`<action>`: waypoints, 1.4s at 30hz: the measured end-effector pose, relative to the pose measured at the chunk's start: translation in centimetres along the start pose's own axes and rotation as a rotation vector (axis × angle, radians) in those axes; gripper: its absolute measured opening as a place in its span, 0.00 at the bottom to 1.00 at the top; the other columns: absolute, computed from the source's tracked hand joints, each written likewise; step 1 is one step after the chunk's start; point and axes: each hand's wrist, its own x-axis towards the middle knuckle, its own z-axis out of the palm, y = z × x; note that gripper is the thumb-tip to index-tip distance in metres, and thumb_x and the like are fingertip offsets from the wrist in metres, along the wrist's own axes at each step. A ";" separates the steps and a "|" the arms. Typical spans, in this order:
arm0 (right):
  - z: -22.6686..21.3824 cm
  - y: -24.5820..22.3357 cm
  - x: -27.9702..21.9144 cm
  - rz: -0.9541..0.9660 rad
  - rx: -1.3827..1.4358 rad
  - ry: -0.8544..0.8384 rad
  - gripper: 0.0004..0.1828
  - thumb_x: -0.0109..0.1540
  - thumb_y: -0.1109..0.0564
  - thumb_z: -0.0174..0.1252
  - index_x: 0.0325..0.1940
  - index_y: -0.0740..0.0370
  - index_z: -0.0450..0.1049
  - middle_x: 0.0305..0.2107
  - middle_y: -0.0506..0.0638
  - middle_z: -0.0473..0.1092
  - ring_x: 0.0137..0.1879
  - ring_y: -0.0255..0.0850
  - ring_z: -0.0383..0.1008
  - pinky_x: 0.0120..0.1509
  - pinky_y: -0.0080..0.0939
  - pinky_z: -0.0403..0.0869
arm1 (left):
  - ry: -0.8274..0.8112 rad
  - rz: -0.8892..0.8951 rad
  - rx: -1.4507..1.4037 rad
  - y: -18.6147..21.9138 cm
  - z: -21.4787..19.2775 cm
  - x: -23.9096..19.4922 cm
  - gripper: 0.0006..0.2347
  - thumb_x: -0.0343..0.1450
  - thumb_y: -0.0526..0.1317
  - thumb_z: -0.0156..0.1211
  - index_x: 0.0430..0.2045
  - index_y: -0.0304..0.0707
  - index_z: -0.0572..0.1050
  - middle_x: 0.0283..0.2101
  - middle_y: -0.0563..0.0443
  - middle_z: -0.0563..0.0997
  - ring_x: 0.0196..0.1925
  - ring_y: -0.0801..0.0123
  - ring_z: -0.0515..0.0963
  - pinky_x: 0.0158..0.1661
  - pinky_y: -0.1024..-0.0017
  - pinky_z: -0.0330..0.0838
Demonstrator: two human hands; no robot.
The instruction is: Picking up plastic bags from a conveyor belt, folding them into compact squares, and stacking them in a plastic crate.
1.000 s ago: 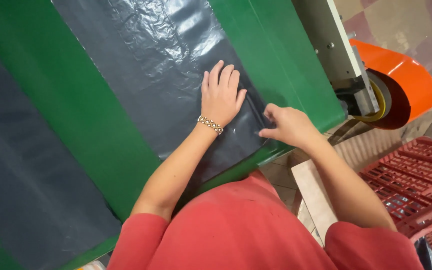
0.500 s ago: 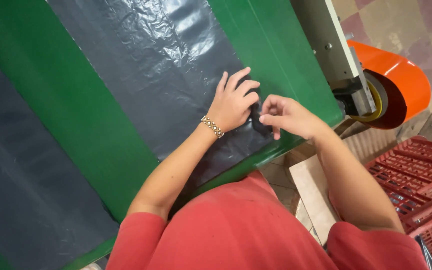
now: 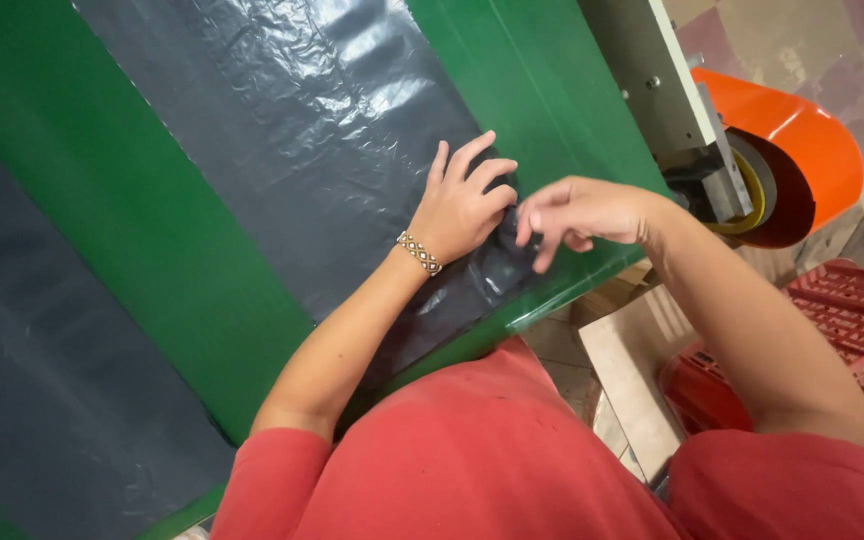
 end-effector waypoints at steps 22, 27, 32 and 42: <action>-0.3 4.1 2.0 -0.031 0.198 -0.209 0.21 0.64 0.48 0.54 0.53 0.68 0.73 0.46 0.65 0.76 0.41 0.63 0.82 0.23 0.41 0.81 | 0.099 0.013 0.010 0.3 -0.2 0.2 0.06 0.75 0.49 0.54 0.28 0.58 0.69 0.54 0.65 0.73 0.68 0.57 0.63 0.62 0.37 0.55; 0.1 5.8 2.1 0.040 0.273 -0.371 0.26 0.64 0.43 0.51 0.53 0.69 0.72 0.42 0.64 0.77 0.42 0.63 0.82 0.25 0.42 0.82 | -0.007 -0.016 -0.010 0.4 -0.6 0.3 0.05 0.72 0.49 0.59 0.32 0.57 0.71 0.58 0.61 0.72 0.71 0.53 0.59 0.60 0.32 0.56; 0.2 5.5 1.0 0.208 0.255 -0.292 0.26 0.65 0.42 0.50 0.44 0.71 0.73 0.40 0.63 0.74 0.42 0.64 0.83 0.22 0.42 0.78 | -0.267 -0.433 0.262 1.1 -2.6 1.8 0.40 0.69 0.71 0.54 0.67 0.41 0.55 0.75 0.44 0.46 0.77 0.44 0.40 0.63 0.27 0.49; 1.9 2.5 -0.7 0.402 -0.104 -0.086 0.35 0.65 0.35 0.52 0.12 0.57 0.52 0.08 0.46 0.43 0.29 0.54 0.87 0.20 0.31 0.51 | -0.516 -0.683 0.393 1.1 -2.8 3.3 0.50 0.69 0.77 0.52 0.73 0.36 0.44 0.76 0.42 0.36 0.76 0.44 0.30 0.60 0.21 0.46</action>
